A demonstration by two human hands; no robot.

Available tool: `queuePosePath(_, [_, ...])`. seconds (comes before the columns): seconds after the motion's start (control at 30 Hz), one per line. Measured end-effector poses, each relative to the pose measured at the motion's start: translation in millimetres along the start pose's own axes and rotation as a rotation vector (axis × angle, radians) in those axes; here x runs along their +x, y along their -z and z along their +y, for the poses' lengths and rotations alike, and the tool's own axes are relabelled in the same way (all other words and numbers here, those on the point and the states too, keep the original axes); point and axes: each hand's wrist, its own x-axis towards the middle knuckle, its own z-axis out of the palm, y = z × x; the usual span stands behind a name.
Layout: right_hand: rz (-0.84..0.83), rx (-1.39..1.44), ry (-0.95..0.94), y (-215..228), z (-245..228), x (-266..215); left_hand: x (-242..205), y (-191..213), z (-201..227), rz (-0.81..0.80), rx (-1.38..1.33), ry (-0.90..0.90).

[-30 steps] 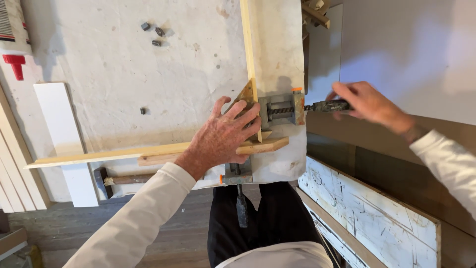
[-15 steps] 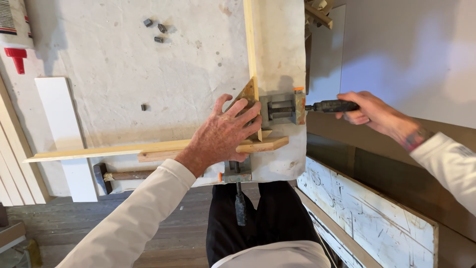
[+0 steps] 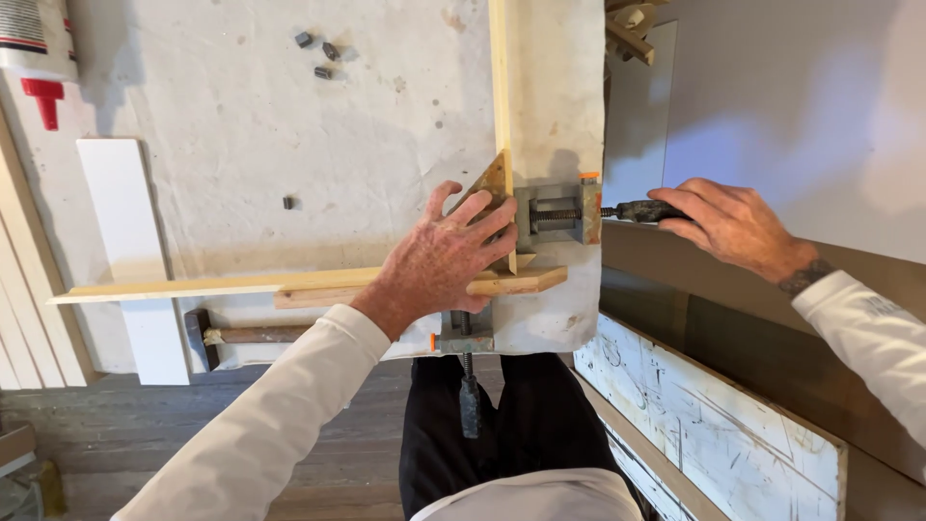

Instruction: The person applies wood glue to a small wooden piece and then assembles a rectangular wooden frame on a workbench. They use clamps and a square to secure and align the corners, and tap the joints with a hammer to ensure a tight fit.

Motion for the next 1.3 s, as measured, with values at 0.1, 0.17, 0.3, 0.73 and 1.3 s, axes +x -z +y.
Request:
queuePosePath(0.1, [-0.19, 0.242, -0.162, -5.8, 3.8, 0.9, 0.0, 0.1, -0.1, 0.0, 0.02, 0.007])
queuePosePath(0.17, [-0.552, 0.874, -0.913, 10.6, -3.6, 13.7, -0.6, 1.8, 1.0, -0.023, 0.008, -0.011])
queuePosePath(0.3, [-0.711, 1.407, -1.281, 37.5, 2.2, 52.7, 1.1, 3.5, 1.2, -0.008, 0.031, -0.01])
queuePosePath(0.73, [-0.352, -0.184, -0.35, -23.4, -28.5, 46.1, -2.7, -2.5, 3.2, -0.157, -0.033, 0.021])
queuePosePath(1.3, [-0.158, -0.228, -0.338, -21.4, -43.5, 45.6, -8.2, -17.0, 5.1, 0.015, -0.077, 0.013])
